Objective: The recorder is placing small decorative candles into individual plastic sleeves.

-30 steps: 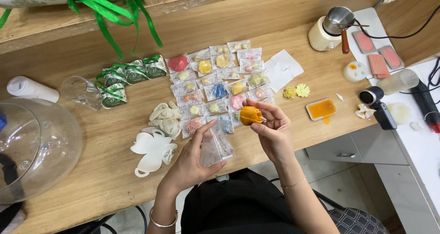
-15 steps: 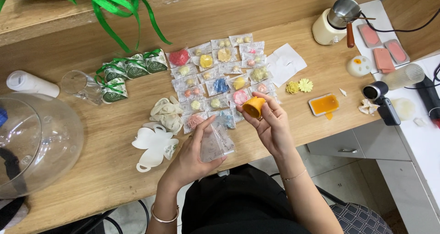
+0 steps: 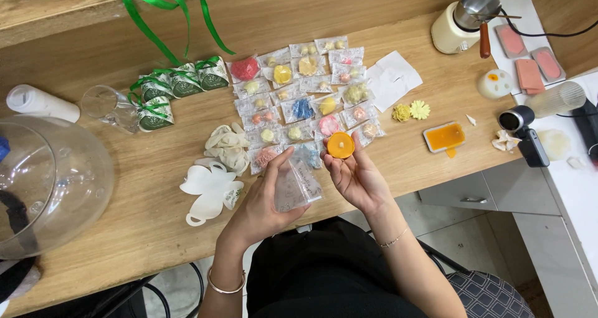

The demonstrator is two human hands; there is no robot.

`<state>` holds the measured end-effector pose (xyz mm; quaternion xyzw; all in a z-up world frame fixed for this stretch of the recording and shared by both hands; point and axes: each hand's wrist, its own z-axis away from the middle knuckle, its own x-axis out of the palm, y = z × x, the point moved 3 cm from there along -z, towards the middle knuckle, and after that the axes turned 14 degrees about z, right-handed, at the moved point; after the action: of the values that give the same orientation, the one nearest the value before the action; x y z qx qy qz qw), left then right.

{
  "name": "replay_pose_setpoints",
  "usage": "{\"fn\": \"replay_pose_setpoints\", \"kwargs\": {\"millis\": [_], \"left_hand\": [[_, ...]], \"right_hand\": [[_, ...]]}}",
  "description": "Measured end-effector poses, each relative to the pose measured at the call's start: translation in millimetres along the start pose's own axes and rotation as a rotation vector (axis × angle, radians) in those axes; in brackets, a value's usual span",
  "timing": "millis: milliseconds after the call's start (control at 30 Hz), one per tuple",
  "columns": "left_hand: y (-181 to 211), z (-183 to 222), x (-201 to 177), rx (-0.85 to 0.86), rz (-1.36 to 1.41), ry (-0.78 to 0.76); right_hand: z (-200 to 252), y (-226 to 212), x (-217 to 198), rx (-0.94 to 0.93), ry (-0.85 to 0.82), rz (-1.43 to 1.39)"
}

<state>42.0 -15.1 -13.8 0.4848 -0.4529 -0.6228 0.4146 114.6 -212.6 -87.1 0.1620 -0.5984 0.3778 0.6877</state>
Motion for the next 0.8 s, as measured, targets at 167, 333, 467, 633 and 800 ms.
{"fn": "replay_pose_setpoints", "kwargs": {"millis": [167, 333, 467, 633, 800], "left_hand": [[5, 0, -1, 0.143, -0.009, 0.032], [8, -2, 0, 0.237, -0.109, 0.092], [5, -6, 2, 0.207, -0.199, 0.101], [2, -10, 6, 0.158, -0.315, 0.112], [1, -11, 7, 0.089, -0.409, 0.142]], "right_hand": [[16, -9, 38, -0.124, 0.162, 0.586], [24, -10, 50, -0.186, 0.173, 0.991], [30, -7, 57, -0.212, 0.215, 1.168], [29, -6, 47, -0.258, 0.283, 1.082], [29, 3, 56, -0.091, 0.399, 0.896]]}}
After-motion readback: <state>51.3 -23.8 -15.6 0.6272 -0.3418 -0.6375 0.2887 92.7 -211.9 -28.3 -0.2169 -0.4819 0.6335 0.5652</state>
